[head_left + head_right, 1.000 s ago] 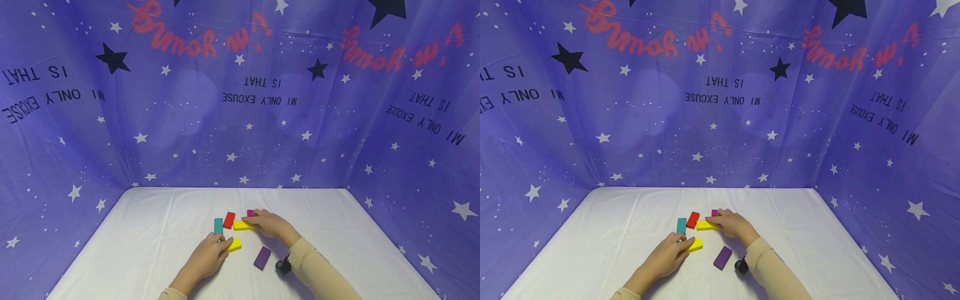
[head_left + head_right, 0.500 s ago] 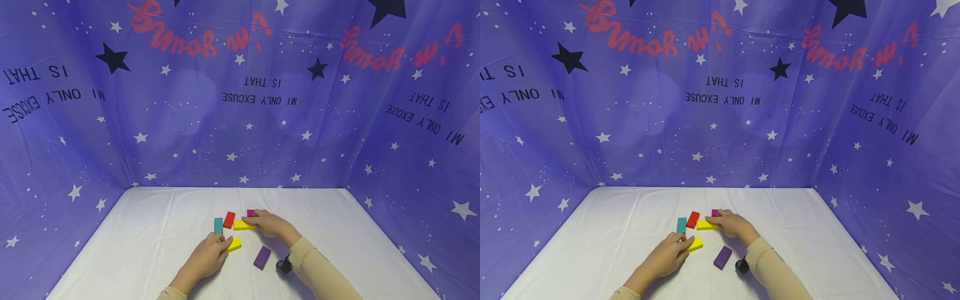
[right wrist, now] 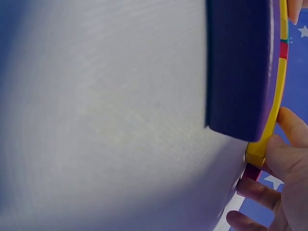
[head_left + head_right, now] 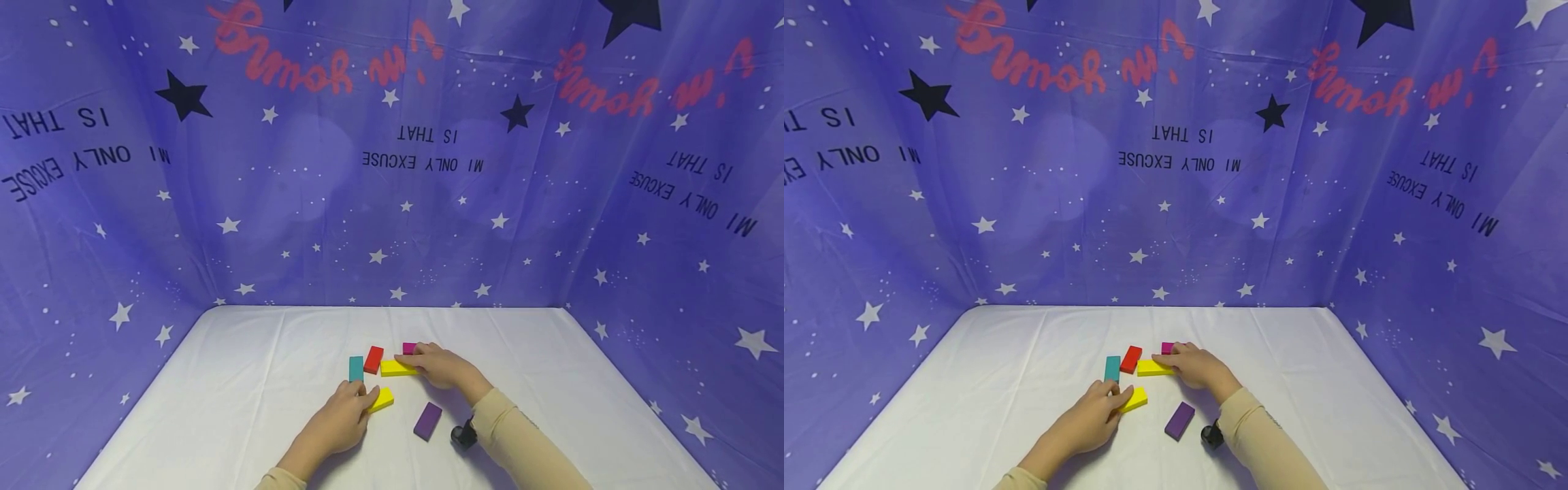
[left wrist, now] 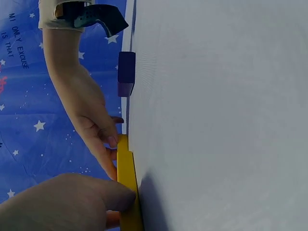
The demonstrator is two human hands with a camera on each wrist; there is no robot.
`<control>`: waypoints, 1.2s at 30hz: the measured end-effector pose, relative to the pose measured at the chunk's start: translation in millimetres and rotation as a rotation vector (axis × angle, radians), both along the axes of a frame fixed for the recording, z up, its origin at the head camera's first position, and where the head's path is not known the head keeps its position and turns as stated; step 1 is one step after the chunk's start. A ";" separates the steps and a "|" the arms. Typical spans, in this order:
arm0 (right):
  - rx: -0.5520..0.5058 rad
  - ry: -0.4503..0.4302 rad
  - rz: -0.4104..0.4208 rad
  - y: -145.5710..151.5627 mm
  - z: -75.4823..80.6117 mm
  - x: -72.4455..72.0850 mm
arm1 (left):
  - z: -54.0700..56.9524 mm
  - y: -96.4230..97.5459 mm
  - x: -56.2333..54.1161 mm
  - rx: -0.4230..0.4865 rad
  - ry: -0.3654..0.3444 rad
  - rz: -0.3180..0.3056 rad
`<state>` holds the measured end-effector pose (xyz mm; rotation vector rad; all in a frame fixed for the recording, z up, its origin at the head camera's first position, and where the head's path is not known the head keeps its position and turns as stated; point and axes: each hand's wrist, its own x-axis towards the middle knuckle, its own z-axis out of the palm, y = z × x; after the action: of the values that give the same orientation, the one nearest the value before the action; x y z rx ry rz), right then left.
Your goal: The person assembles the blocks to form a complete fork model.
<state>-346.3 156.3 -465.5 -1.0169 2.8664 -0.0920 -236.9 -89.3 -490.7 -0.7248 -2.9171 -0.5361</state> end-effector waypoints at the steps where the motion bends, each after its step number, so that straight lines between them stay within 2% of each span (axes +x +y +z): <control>1: -0.002 0.000 0.001 0.0 0.2 0.3 | 0.9 0.2 0.5 -0.002 -0.006 0.000; 10: 0.003 0.011 0.007 1.1 -1.2 0.4 | 4.9 3.5 3.5 -0.039 -0.004 0.018; 22: 0.003 0.026 0.009 1.1 -0.7 1.0 | 19.2 11.0 7.0 -0.116 -0.042 0.068; 30: 0.003 0.041 0.020 1.1 1.0 1.9 | 20.2 13.4 8.2 -0.131 -0.041 0.073; 36: 0.002 0.028 0.015 1.0 1.6 1.6 | 17.8 13.4 6.8 -0.137 -0.081 0.084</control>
<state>-344.7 157.3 -463.9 -1.0470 2.8835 -0.0746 -230.1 -75.9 -472.9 -0.6052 -3.0678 -0.3686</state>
